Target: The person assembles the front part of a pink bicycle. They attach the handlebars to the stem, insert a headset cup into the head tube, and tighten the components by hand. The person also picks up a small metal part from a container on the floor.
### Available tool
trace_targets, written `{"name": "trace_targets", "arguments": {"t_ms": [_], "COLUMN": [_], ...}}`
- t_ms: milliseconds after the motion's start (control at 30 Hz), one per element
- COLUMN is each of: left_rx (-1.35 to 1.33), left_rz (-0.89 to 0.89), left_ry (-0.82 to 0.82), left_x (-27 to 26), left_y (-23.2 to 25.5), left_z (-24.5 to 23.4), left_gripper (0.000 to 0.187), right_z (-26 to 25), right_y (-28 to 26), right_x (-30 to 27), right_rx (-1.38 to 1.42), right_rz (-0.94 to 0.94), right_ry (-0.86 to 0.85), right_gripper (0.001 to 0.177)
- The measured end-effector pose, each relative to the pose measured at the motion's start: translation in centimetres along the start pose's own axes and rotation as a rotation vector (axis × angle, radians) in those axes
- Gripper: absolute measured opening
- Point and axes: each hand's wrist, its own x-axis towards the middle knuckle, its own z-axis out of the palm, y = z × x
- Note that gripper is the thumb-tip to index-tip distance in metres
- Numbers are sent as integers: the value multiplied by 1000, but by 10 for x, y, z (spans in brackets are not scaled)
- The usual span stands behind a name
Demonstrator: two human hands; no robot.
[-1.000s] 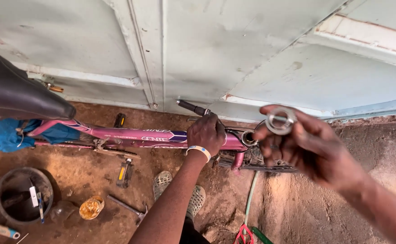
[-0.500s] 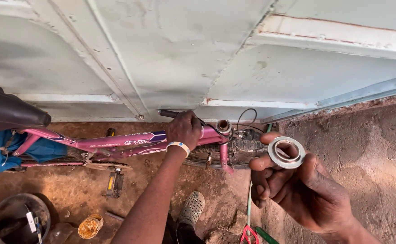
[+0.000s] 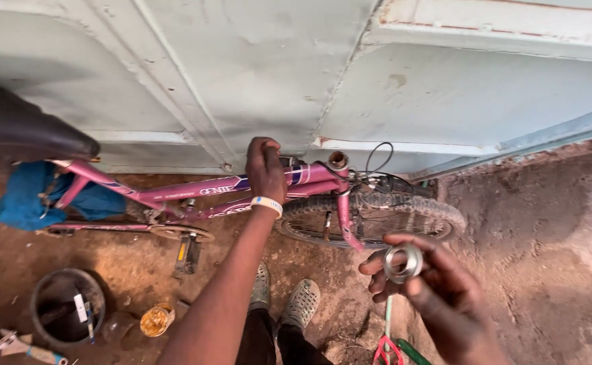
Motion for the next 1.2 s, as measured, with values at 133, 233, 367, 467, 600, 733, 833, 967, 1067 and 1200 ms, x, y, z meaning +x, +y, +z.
{"name": "trace_targets", "arguments": {"t_ms": [133,233,367,467,600,733,833,967,1067,1200], "left_rx": [-596,-750,-586,-576,-92,-92,-140,-48,160,-136], "left_rz": [-244,-714,-669,-616,-595,-745,-687,-671,-1027,-1050], "left_ry": [51,-105,-132,-175,-281,-345,-133,85,218,542], "left_x": [-60,-135,-197,-208,-221,-242,-268,-276,-277,-291], "left_y": [42,48,24,16,-42,-132,-236,-354,-416,-450], "left_z": [-46,-86,-137,-184,-243,-309,-369,-466,-521,-547], "left_gripper": [24,9,15,32,15,15,19,18,14,16], "right_z": [23,54,91,124,159,212,247,302,345,426], "right_y": [55,100,170,198,254,341,467,631,792,879], "right_x": [-6,-1,-1,3,11,19,11,13,0,2], "right_rx": [-238,-272,-295,-419,-617,-395,-187,-468,-1029,-616], "right_rz": [125,356,305,370,466,609,596,347,546,861], "right_ry": [159,274,46,11,-199,-257,-31,-220,-471,-250], "right_gripper": [54,53,33,25,30,25,24,38,34,56]}}
